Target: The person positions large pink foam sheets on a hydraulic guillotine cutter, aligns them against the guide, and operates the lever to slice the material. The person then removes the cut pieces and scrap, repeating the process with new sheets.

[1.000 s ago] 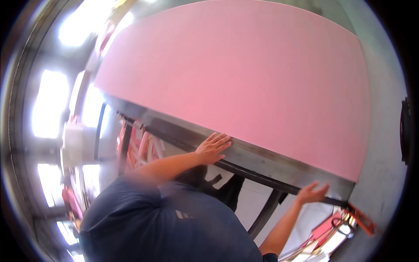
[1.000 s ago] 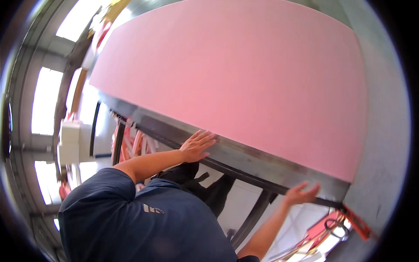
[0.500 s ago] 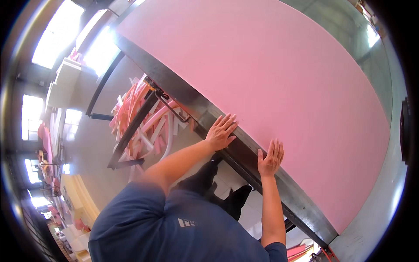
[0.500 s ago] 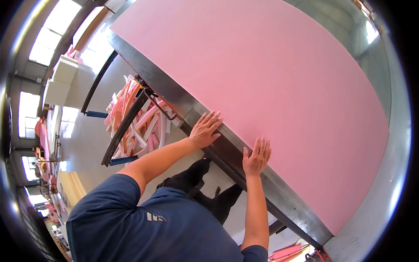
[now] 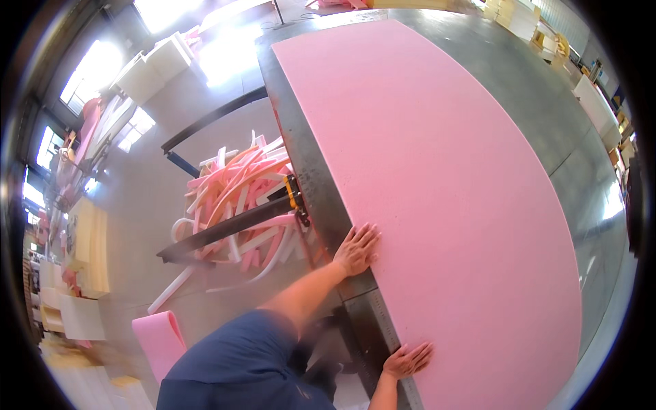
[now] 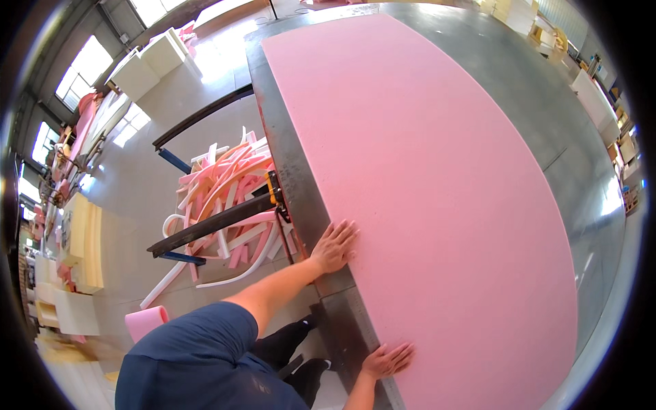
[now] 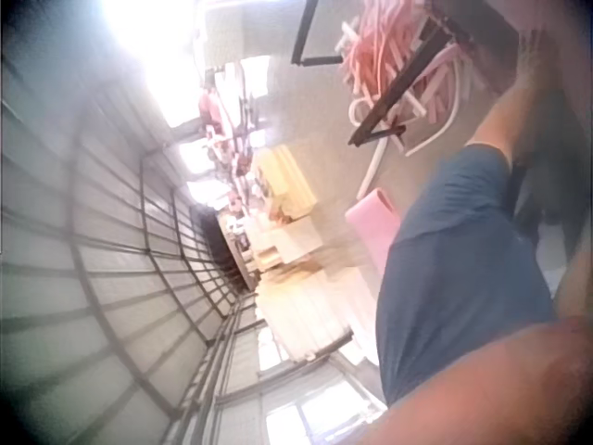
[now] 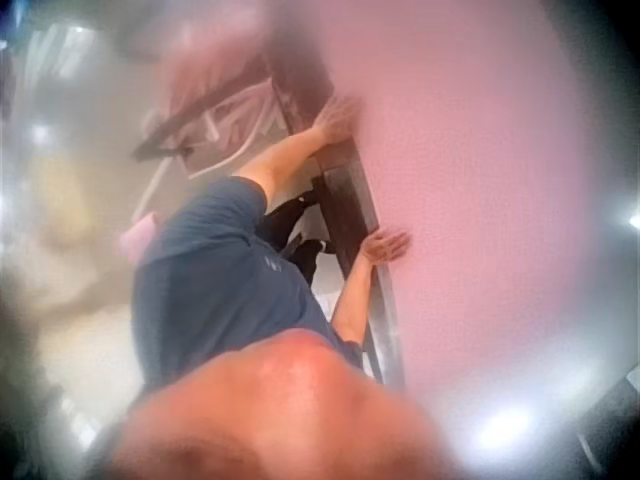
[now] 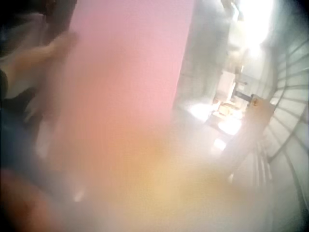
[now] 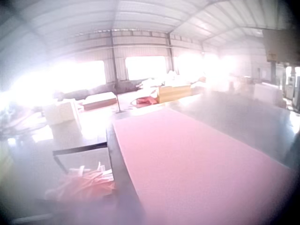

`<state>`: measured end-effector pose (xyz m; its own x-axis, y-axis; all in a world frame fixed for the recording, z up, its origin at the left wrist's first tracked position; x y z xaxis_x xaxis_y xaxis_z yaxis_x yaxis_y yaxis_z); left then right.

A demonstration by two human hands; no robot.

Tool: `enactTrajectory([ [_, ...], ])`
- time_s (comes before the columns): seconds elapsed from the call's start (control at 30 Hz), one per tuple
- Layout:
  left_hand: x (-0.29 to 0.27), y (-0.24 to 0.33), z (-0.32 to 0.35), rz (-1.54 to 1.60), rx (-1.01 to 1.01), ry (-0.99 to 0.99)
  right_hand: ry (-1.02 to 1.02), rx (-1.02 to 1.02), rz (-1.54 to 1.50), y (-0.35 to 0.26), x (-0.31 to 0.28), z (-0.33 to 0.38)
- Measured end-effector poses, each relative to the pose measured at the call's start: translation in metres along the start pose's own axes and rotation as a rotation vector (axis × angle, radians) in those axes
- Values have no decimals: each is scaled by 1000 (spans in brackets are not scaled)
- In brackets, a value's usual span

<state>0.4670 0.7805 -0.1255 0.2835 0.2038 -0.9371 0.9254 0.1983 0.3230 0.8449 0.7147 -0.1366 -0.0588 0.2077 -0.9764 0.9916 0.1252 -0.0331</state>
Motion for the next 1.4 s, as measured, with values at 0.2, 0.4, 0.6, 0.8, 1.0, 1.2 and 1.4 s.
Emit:
enactTrajectory([
  [0.2,-18,-17,-10,9,-30,-63,-25,-37,45,-20,-8,-7],
  [0.4,-18,-16,-30,-43,34,-66,-13,19,-40,-29,1,-5],
  [0.6,-11,-21,-29,-26,70,85,-120,68,-145,-20,-11,-26],
  [0.8,-10,-20,-51,-52,67,4,-67,92,-141,-30,-20,-41],
  [1.0,10,-35,-66,-194,149,25,-23,161,-154,-38,-9,-41],
  [1.2,23,-48,-37,-223,133,72,-93,135,-183,-37,0,-30],
  [1.4,30,-54,-34,-236,145,85,-12,157,-187,-41,-17,-12],
])
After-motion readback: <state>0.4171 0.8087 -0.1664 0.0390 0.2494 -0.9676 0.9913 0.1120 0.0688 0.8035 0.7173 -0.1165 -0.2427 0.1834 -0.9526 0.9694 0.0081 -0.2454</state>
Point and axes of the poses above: each hand's wrist, its own z-axis away from the middle knuckle, its own x-axis out of the palm, y = z × x, the point moved 2 cm from there along -z, towards the middle knuckle, and after that the axes turned 1 degree about z, right-handed, at the moved point
